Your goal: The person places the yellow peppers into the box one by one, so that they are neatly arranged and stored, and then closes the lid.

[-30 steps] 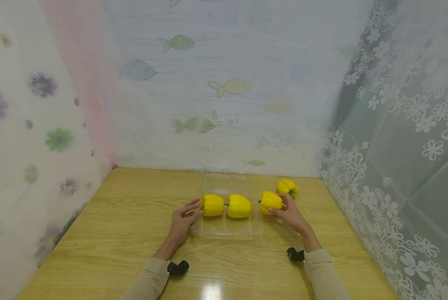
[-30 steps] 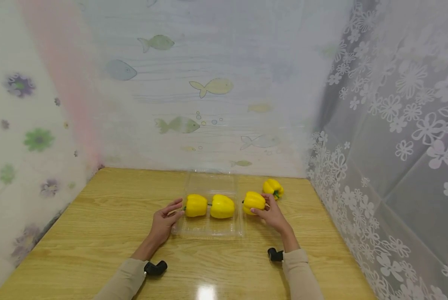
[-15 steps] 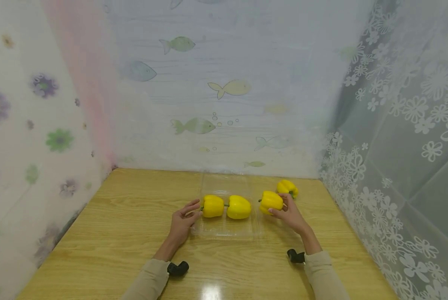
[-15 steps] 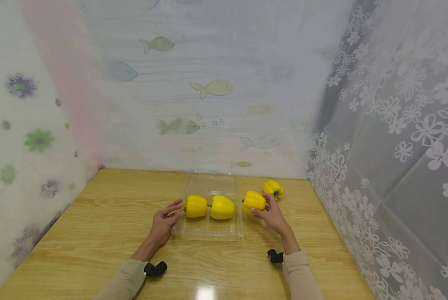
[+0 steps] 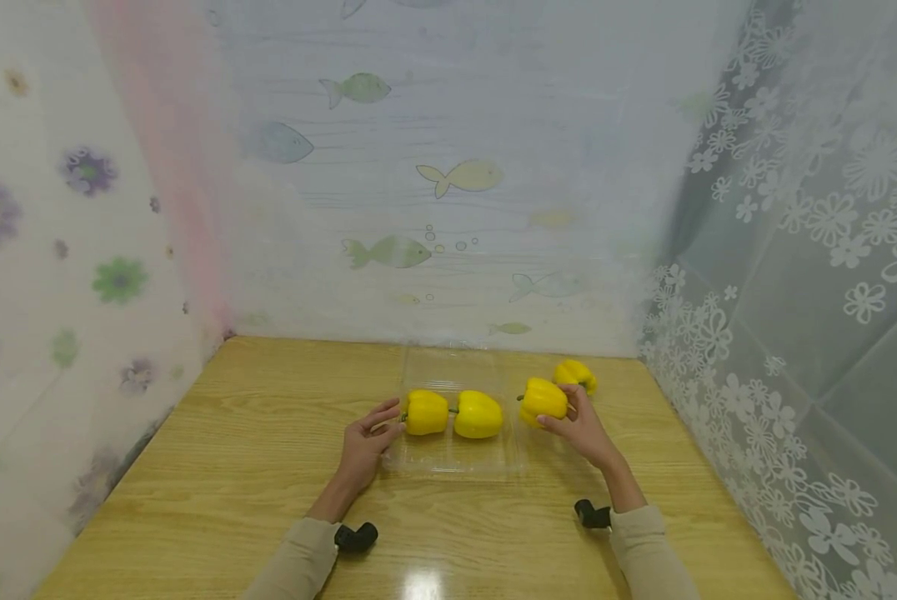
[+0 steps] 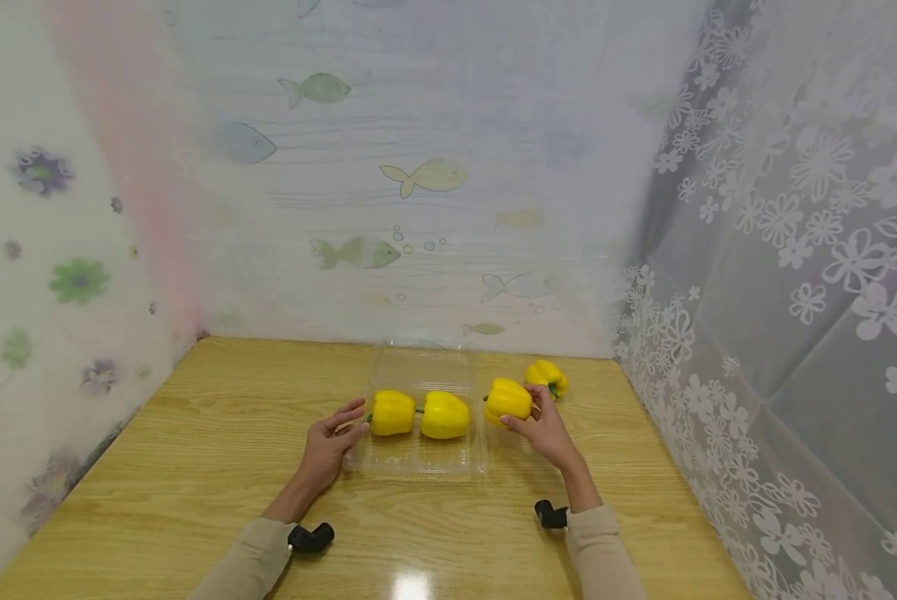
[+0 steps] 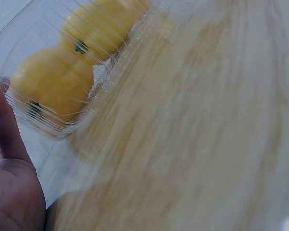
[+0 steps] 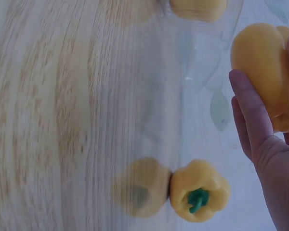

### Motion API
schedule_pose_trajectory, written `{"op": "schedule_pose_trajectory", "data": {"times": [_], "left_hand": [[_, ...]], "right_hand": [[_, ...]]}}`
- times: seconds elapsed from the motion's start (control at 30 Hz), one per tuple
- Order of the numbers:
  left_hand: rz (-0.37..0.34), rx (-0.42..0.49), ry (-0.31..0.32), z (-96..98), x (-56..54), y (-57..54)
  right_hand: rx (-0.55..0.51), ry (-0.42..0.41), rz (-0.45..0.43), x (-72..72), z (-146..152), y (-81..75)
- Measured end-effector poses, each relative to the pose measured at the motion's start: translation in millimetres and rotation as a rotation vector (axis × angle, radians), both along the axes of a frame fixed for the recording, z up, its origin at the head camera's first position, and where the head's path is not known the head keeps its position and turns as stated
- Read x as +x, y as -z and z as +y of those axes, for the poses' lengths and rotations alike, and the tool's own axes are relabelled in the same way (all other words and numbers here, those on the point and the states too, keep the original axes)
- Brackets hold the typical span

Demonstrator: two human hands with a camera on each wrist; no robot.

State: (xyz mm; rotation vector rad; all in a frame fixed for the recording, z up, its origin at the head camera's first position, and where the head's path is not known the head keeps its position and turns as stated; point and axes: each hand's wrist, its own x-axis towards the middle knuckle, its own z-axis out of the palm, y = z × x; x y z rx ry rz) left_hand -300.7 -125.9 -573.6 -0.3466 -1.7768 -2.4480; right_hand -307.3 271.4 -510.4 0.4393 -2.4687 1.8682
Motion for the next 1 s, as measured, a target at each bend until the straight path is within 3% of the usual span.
{"op": "schedule_pose_trajectory", "data": {"times": [0.6,1.0], "left_hand": [[0.025,0.0,-0.007,0.1,-1.4,1.5],[0.003,0.007,-0.004,0.0,-0.2,1.4]], "right_hand": [[0.01,0.075,0.096,7.5,-16,-8.1],[-0.077,-0.017,0.181,13.2,-31,-2.6]]}}
